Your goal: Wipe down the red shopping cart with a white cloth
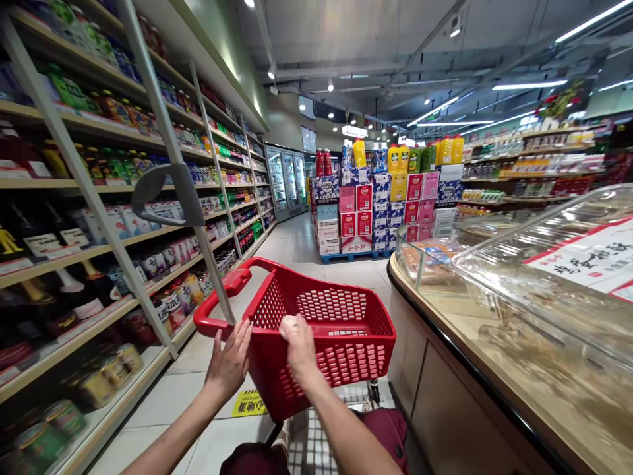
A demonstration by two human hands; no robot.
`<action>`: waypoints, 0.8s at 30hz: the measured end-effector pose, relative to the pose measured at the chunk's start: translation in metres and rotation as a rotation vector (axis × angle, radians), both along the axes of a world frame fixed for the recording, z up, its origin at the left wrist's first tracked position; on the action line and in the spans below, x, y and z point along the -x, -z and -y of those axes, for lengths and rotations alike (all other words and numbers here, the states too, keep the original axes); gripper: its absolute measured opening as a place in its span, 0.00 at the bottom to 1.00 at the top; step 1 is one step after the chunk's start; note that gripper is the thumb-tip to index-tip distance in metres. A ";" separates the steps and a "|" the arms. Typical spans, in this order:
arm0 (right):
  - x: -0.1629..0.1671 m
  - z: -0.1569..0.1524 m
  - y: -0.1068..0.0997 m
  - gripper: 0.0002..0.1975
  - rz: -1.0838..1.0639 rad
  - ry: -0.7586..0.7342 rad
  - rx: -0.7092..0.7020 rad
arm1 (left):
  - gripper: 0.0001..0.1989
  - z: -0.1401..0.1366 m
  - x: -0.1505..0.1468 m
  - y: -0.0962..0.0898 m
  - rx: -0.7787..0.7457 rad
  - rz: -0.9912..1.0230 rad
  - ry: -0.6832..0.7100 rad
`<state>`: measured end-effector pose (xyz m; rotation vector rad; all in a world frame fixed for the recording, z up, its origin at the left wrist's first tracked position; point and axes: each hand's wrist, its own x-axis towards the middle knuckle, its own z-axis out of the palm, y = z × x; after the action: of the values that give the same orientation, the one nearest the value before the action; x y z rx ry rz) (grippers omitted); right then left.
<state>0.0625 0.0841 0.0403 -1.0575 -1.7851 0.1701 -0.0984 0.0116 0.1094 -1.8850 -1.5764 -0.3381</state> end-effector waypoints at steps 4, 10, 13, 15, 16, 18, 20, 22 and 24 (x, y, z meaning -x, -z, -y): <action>-0.019 0.004 0.000 0.25 -0.082 0.139 0.076 | 0.25 0.001 0.001 0.003 -0.045 0.032 0.012; 0.053 0.020 -0.030 0.26 -0.033 -0.080 -0.003 | 0.25 0.003 0.022 -0.005 -0.112 0.019 0.121; 0.025 0.012 -0.021 0.27 0.032 -0.055 0.004 | 0.26 0.000 0.032 -0.008 -0.113 0.012 0.139; 0.000 0.007 -0.012 0.28 0.045 0.046 0.070 | 0.26 -0.003 0.034 -0.007 -0.112 0.016 0.161; -0.006 0.007 -0.010 0.28 0.038 0.106 0.106 | 0.26 -0.004 0.034 -0.007 -0.120 0.028 0.167; 0.005 0.011 -0.013 0.27 0.024 0.164 0.132 | 0.26 -0.007 0.034 -0.005 -0.136 0.055 0.181; 0.034 0.016 -0.023 0.26 0.033 0.110 0.071 | 0.27 -0.010 0.036 -0.004 -0.138 0.069 0.198; 0.053 0.019 -0.031 0.25 0.076 0.033 -0.003 | 0.29 -0.011 0.039 -0.002 -0.127 0.075 0.205; 0.043 0.018 -0.031 0.23 0.109 0.021 -0.036 | 0.30 -0.012 0.040 -0.001 -0.110 0.089 0.196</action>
<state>0.0200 0.0656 0.0711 -1.0766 -1.8670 0.0682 -0.1388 0.0237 0.1103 -1.9662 -1.4012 -0.5898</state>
